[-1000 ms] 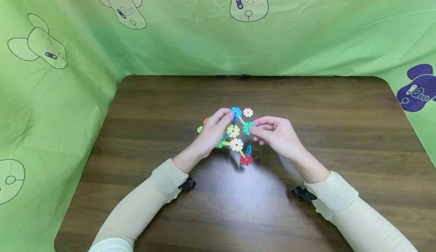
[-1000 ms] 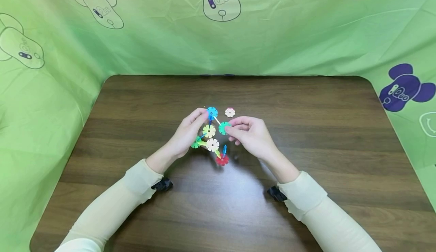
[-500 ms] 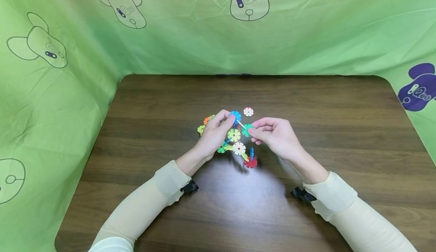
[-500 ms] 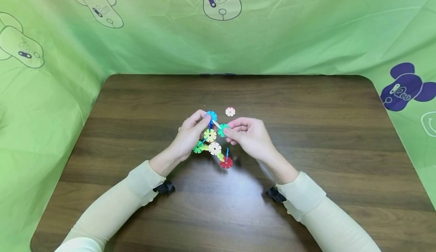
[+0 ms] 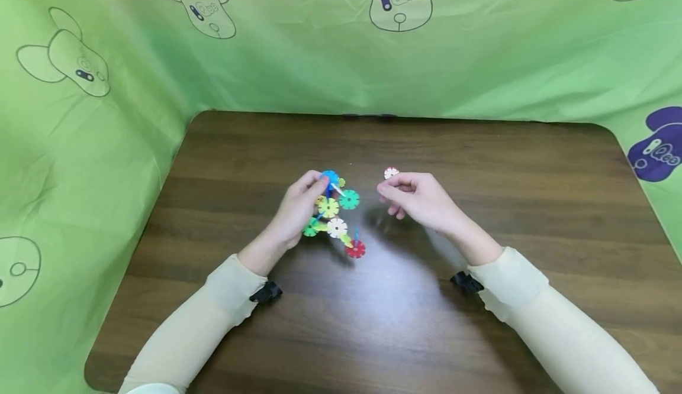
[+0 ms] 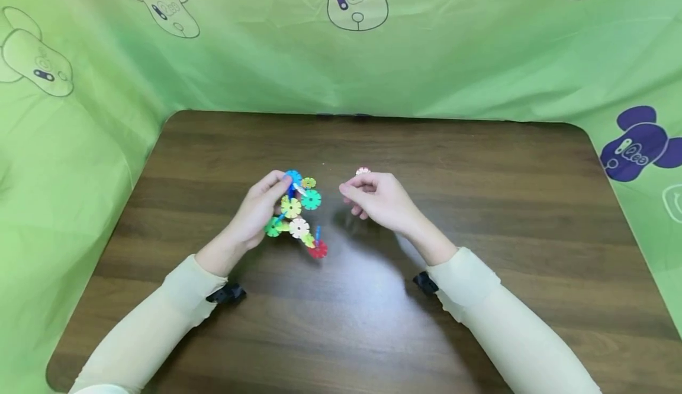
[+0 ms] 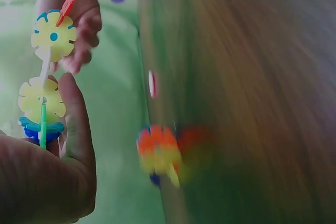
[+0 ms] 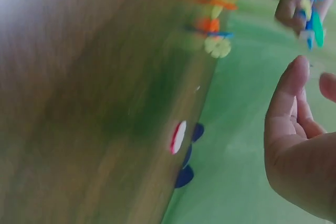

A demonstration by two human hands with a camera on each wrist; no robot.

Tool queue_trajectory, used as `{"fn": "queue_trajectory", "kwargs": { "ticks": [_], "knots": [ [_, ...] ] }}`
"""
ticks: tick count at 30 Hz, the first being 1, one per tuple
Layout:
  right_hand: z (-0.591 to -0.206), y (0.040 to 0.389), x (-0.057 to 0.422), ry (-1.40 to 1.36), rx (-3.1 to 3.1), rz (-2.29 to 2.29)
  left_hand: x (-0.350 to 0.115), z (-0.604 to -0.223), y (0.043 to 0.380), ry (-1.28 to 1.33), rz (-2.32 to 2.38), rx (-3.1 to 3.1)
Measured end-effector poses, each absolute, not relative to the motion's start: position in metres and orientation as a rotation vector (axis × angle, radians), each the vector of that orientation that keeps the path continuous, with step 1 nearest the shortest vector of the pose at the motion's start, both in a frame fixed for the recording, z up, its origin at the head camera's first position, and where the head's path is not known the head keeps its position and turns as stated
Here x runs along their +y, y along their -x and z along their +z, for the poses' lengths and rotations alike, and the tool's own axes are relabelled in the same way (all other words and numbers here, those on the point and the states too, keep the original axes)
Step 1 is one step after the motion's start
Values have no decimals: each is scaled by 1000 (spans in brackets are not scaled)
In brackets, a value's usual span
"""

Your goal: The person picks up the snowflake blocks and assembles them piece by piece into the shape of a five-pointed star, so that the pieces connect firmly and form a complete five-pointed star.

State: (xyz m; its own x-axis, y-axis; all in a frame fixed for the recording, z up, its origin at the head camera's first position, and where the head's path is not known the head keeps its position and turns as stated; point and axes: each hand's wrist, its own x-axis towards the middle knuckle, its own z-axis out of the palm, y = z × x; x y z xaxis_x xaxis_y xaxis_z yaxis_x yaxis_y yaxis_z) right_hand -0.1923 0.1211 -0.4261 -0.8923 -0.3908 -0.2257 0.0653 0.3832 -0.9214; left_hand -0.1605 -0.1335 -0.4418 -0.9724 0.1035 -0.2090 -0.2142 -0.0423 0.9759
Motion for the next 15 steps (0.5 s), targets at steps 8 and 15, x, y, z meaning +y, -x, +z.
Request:
{"fn": "queue_trajectory", "kwargs": {
  "ticks": [8,15],
  "knots": [
    [-435,233,103,421,2392,-1169,-194,-440,150,315,2058,2085],
    [-440,274,58,590,2471,-840,-215,-440,146,340,2014,2112]
  ]
}}
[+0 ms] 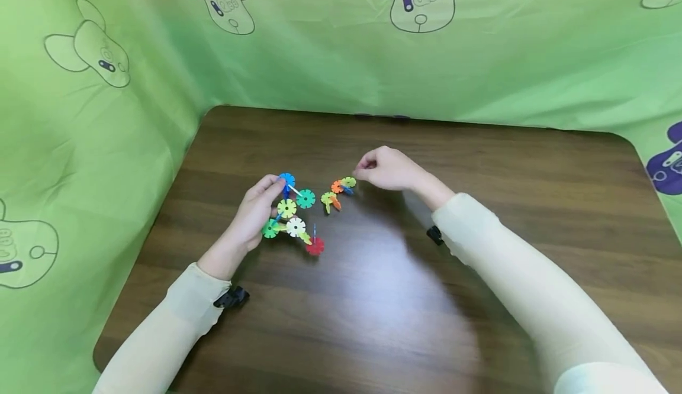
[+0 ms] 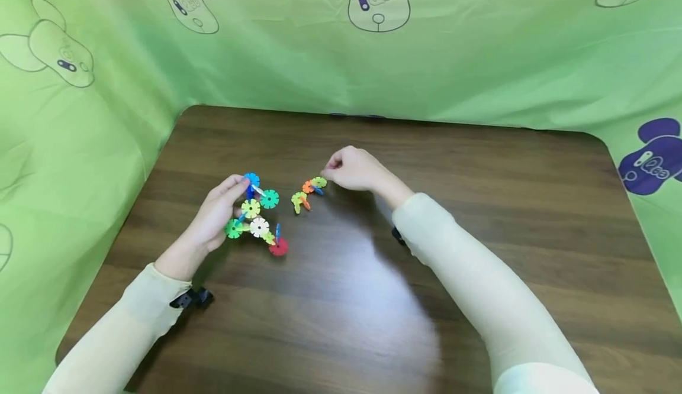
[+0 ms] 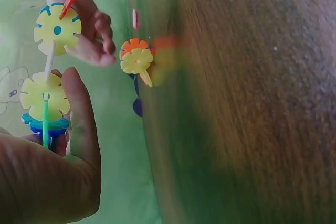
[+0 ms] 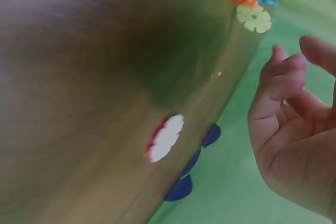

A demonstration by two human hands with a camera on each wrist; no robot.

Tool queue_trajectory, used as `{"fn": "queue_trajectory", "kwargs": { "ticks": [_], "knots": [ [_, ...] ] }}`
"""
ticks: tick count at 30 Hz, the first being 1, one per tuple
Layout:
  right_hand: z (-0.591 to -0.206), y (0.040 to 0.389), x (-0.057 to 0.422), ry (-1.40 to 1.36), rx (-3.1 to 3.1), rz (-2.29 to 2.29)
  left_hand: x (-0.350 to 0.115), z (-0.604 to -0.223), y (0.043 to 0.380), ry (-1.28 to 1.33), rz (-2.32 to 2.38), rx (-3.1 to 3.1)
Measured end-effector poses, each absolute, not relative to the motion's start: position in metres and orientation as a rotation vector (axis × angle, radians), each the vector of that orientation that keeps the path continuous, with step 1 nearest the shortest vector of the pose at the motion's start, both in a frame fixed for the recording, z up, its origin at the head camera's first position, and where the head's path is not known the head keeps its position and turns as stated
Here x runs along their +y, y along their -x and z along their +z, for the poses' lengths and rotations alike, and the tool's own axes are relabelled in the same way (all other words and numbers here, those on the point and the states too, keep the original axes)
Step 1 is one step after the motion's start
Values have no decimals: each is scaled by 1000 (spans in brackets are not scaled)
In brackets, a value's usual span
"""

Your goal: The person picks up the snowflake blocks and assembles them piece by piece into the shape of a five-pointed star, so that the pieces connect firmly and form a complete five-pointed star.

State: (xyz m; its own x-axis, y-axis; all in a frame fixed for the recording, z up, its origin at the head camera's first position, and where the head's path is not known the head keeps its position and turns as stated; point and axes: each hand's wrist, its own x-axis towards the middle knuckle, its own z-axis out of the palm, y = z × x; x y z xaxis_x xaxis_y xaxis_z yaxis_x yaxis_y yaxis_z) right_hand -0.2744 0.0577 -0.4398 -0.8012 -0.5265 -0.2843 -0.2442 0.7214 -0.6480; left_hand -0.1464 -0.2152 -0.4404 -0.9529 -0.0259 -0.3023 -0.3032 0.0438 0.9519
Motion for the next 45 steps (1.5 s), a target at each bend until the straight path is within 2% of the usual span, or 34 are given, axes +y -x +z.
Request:
{"fn": "queue_trajectory", "kwargs": {
  "ticks": [9,24,30,36,45],
  "knots": [
    [-444,298,17,516,2373,-470,-215,-442,147,355,2006,2102],
    [-450,296,7,521,2296,-490,-210,-439,150,358,1982,2071],
    [-457,299,21,454,2207,-657,-206,-441,152,305,1959,2092],
    [-454,292,54,387,2203,-896,-194,-439,154,202,1946,2064],
    [-434,246,108,266,2198,-1487,-165,-436,162,166,1995,1974]
  ]
}}
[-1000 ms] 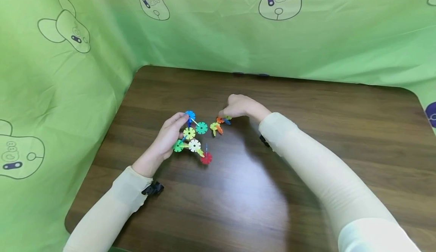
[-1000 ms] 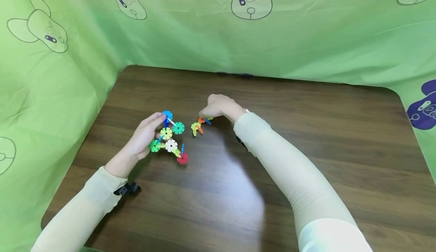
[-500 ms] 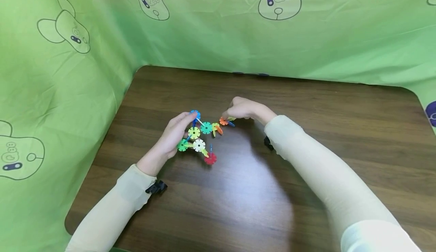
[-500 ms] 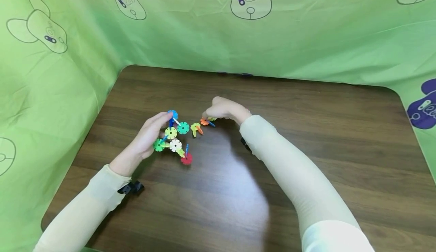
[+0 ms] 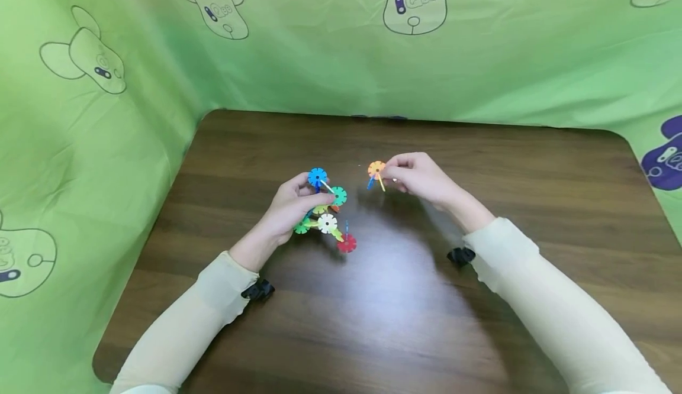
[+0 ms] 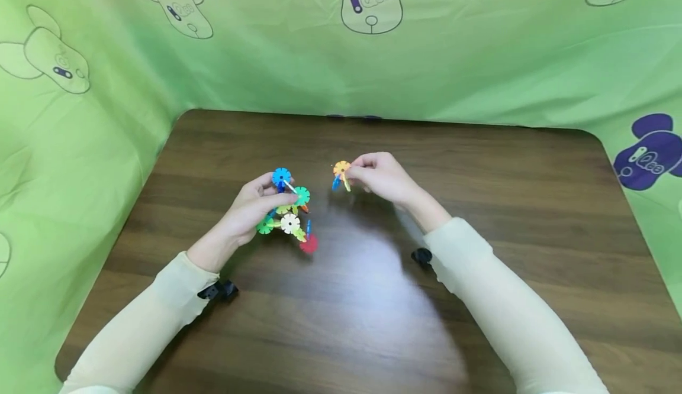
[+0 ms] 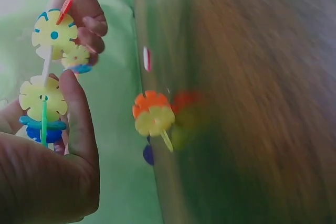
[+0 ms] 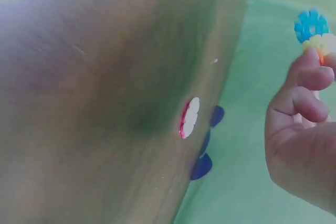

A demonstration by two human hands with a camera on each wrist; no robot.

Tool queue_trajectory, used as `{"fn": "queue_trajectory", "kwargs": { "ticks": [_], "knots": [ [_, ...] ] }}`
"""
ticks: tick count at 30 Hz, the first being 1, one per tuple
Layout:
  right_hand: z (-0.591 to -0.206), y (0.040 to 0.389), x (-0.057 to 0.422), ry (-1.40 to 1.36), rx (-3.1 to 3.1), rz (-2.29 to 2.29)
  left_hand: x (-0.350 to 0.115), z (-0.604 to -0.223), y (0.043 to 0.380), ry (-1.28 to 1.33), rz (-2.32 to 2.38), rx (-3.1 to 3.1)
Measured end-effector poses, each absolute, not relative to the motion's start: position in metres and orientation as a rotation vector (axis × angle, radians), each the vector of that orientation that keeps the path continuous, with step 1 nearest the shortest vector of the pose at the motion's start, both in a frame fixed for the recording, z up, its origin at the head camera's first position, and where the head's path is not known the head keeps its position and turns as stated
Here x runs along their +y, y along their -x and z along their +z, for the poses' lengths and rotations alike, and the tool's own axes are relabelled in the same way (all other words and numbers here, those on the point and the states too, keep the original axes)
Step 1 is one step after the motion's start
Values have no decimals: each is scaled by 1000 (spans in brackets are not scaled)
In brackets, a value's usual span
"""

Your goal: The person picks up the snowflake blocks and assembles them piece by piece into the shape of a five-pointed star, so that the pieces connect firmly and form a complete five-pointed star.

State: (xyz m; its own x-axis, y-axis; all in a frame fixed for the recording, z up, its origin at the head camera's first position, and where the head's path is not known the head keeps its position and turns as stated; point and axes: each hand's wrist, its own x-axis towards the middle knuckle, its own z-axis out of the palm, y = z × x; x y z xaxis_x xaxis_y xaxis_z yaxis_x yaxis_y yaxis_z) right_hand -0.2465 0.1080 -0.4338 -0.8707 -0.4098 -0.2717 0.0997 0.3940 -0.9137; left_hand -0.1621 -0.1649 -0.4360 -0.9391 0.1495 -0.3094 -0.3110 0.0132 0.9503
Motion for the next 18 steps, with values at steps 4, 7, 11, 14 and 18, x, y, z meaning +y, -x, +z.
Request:
{"fn": "queue_trajectory", "kwargs": {
  "ticks": [4,7,11,14,18],
  "knots": [
    [-430,219,119,188,2127,-1714,-151,-436,166,147,2043,1955],
    [-432,201,121,143,2067,-1828,-143,-436,169,150,2077,1935],
    [-435,185,119,49,2009,-1925,-132,-436,171,145,2096,1926],
    [-438,178,119,-19,1981,-1988,-125,-435,171,136,2097,1929],
    [-439,172,120,-65,1972,-2023,-117,-435,171,130,2096,1917]
  ]
}}
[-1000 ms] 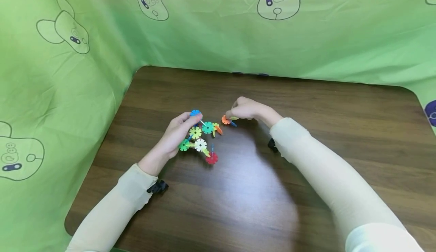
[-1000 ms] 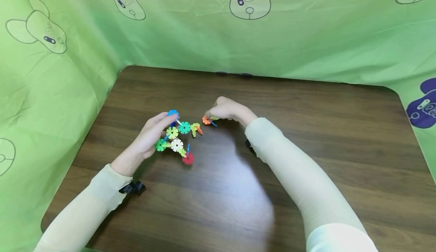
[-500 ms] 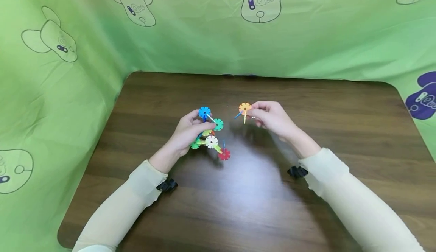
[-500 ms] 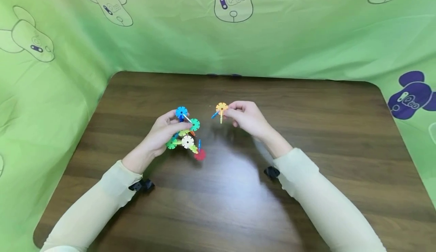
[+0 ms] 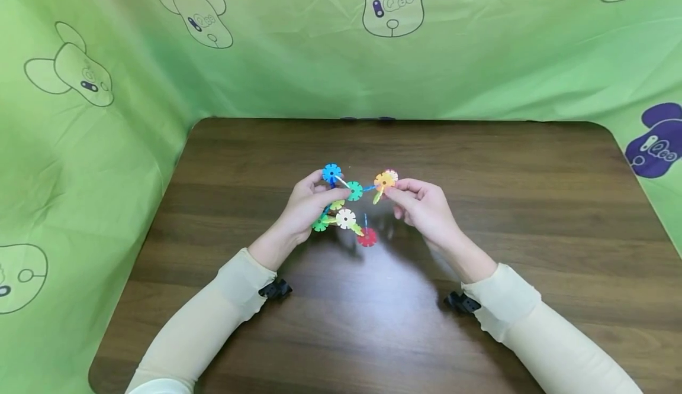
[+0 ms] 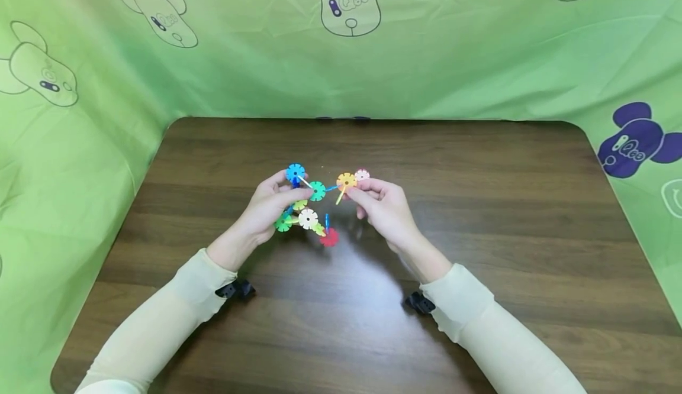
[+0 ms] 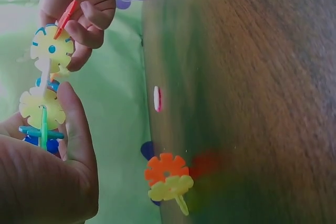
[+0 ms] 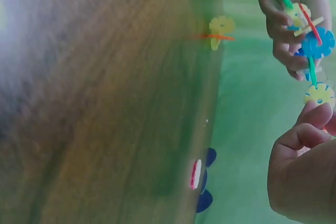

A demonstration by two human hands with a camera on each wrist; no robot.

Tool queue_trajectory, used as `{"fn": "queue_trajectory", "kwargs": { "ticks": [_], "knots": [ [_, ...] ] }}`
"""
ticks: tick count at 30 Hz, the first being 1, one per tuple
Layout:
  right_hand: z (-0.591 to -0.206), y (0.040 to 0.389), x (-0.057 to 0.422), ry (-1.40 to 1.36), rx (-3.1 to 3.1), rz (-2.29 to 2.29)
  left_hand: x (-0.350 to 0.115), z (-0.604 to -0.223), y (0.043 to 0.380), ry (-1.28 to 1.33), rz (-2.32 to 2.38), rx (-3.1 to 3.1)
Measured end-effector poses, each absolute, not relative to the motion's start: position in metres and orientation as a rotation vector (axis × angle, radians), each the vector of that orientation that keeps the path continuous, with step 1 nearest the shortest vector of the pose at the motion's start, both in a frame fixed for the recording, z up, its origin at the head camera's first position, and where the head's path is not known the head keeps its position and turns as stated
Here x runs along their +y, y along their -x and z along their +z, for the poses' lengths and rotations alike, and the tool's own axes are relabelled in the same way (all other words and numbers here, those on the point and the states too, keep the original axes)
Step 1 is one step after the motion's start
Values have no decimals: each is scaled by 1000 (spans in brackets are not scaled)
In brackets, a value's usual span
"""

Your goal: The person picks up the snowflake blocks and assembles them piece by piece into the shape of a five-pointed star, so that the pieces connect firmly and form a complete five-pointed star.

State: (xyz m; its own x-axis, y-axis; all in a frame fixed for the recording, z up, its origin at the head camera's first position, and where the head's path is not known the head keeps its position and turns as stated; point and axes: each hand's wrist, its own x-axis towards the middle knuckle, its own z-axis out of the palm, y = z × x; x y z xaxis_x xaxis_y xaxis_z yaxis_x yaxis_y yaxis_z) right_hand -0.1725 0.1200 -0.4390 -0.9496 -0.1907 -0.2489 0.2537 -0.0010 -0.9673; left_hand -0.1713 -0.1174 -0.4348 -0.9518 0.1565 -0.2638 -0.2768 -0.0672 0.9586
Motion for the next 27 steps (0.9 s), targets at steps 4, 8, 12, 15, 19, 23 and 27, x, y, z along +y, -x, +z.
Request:
{"fn": "queue_trajectory", "kwargs": {
  "ticks": [4,8,12,15,19,23,27],
  "knots": [
    [-441,169,119,-89,1966,-2025,-115,-436,171,144,2116,1893],
    [-443,167,118,-114,1952,-2054,-113,-437,170,159,2129,1888],
    [-445,165,119,-105,1934,-2066,-111,-438,170,158,2135,1884],
    [-446,165,119,-81,1940,-2068,-109,-439,171,155,2135,1891],
    [-448,164,119,-59,1963,-2101,-107,-441,171,150,2128,1930],
    [-451,165,118,-36,2005,-2121,-105,-443,170,124,2142,1973],
    [-453,165,117,5,2075,-2127,-103,-445,170,99,2163,1996]
  ]
}}
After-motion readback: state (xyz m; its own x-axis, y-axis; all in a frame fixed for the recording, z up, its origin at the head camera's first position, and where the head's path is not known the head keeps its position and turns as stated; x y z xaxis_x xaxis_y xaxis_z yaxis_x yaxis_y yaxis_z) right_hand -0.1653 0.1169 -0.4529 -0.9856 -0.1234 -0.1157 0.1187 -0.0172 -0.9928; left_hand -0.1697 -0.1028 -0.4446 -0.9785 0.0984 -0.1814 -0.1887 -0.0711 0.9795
